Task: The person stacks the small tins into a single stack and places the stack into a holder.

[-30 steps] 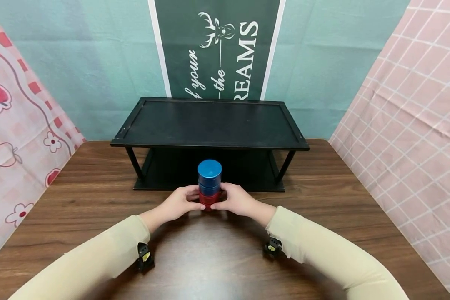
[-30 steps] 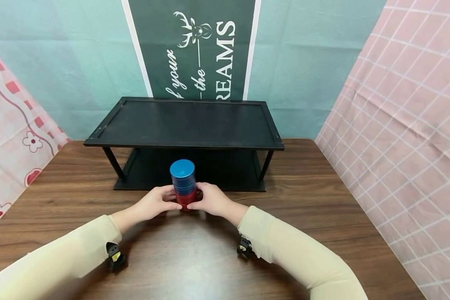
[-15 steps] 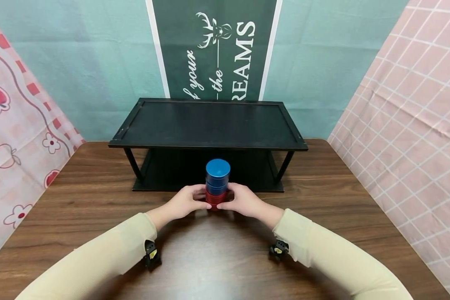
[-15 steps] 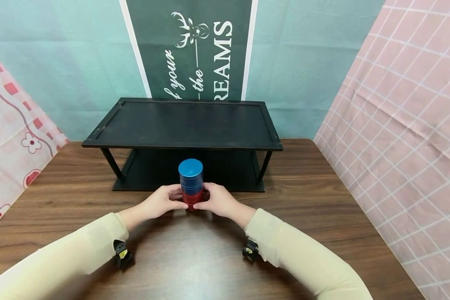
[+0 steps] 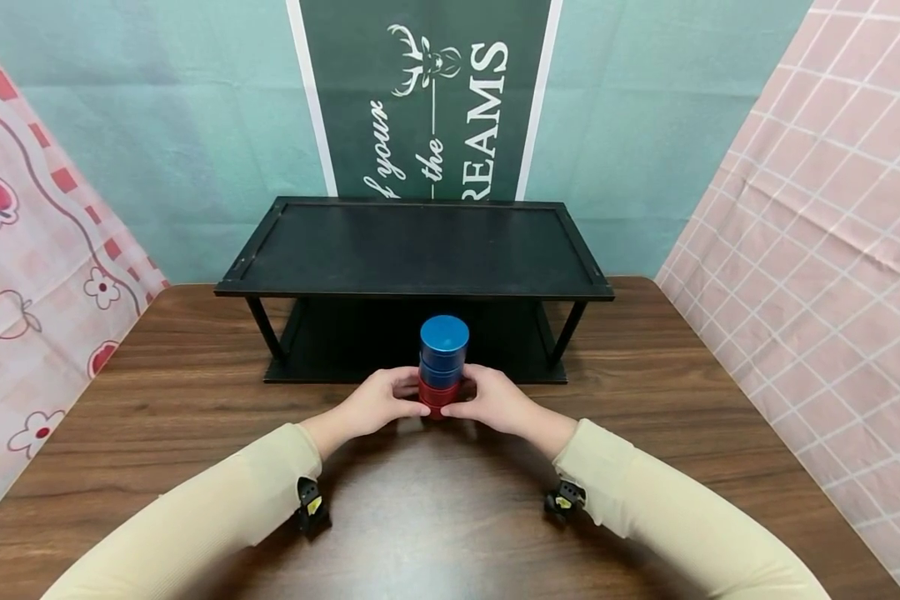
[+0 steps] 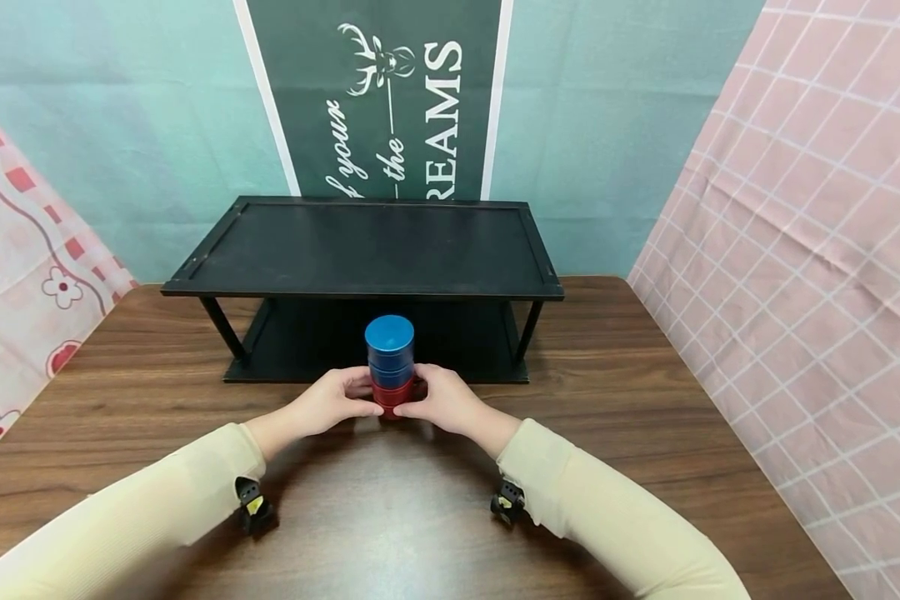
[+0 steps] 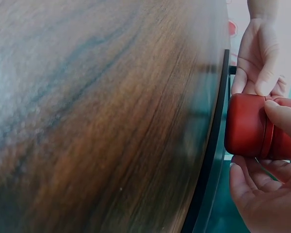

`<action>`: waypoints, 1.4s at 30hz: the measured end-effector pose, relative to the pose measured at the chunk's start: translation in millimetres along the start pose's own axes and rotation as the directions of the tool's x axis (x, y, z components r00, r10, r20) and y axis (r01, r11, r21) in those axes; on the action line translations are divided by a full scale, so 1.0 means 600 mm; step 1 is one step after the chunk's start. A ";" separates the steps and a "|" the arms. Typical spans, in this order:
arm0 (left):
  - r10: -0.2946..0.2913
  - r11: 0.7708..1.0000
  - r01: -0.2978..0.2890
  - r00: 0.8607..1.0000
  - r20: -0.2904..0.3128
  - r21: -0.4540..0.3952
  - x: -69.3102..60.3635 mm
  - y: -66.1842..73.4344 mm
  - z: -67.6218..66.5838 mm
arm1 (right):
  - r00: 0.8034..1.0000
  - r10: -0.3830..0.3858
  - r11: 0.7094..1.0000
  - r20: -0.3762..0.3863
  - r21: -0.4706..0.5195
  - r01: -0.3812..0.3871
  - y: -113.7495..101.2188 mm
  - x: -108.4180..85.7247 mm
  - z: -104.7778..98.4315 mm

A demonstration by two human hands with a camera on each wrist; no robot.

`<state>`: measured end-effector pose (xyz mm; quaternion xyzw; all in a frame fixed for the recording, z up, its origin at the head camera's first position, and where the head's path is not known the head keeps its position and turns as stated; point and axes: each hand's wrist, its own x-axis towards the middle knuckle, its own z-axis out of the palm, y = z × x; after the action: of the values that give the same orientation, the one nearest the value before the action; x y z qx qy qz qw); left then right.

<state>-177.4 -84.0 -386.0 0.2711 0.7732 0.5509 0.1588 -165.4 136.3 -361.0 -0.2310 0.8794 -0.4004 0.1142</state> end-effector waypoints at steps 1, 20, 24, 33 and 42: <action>0.004 1.000 -0.004 1.000 0.000 0.000 0.000 0.002 0.000 | 1.000 0.001 1.000 -0.001 0.003 -0.001 -0.001 -0.001 -0.001; 0.015 0.999 -0.014 0.999 -0.029 0.029 -0.004 0.033 -0.009 | 0.999 -0.036 0.999 -0.022 -0.009 0.035 -0.023 -0.008 -0.023; 0.023 1.000 -0.022 0.999 -0.039 0.017 -0.005 0.041 -0.013 | 0.999 -0.048 0.999 -0.023 -0.011 0.047 -0.030 -0.008 -0.029; 0.022 1.000 -0.021 0.998 -0.056 0.006 -0.008 0.067 -0.024 | 0.997 -0.062 0.998 -0.038 -0.012 0.062 -0.053 -0.008 -0.045; 0.035 0.999 -0.034 0.998 -0.058 0.010 -0.004 0.093 -0.037 | 0.997 -0.050 0.999 -0.062 -0.018 0.049 -0.073 -0.008 -0.063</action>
<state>-173.9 -89.1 -326.3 0.2691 0.7752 0.5576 0.1256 -162.0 138.0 -303.3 -0.2409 0.8798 -0.4027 0.0751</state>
